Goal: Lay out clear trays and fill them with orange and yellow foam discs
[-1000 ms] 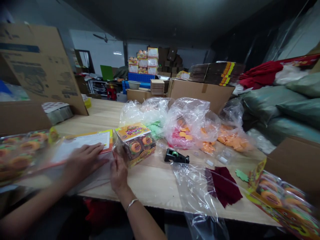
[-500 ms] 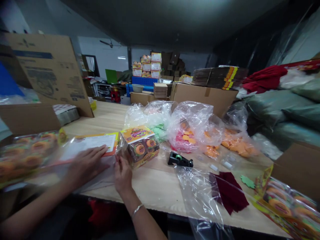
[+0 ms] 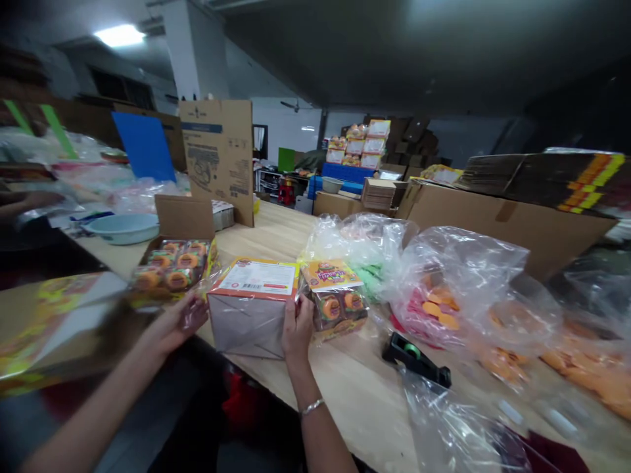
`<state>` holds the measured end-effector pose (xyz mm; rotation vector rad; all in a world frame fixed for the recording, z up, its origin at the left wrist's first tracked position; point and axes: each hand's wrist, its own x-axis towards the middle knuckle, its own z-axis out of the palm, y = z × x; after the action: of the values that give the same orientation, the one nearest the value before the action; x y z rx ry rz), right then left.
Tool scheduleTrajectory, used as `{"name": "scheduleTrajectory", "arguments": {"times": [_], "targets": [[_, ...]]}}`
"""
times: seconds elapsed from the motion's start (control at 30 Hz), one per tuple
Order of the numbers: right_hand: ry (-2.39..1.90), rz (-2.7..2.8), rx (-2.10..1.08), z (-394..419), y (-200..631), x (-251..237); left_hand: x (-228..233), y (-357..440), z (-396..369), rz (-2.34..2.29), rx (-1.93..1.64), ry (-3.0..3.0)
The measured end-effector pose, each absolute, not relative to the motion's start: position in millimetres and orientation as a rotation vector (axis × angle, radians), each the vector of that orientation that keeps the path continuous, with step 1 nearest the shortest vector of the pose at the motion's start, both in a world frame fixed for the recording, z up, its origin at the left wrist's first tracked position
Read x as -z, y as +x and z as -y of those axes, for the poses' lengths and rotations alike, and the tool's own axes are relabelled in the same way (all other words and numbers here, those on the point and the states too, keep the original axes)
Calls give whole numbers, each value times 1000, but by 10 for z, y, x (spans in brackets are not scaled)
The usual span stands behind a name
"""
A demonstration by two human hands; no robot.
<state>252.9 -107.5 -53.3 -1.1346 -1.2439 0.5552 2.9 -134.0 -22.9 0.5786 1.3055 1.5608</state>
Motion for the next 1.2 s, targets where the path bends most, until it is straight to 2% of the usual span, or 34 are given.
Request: {"name": "scheduleTrajectory", "arguments": {"times": [0.2,0.43,0.73,0.9,1.2], "targets": [[-1130,1241,-532,1059,2482,678,484,177,1150,-1403,-1749,855],[-1086,1197,-464,978,2374,1023,608,193,1000,-1506,-1788,1181],[-1112,1194,-432,1007,2321,1112,940,580,1081,-1809,-2040,1073],[-1100,1222,-451,1036,2366,1074,1022,459,1114,-1692,-1978,1343],[-1118,1270,-546,1042,2452,1137,939,177,1122,-1576,-1753,1383]]}}
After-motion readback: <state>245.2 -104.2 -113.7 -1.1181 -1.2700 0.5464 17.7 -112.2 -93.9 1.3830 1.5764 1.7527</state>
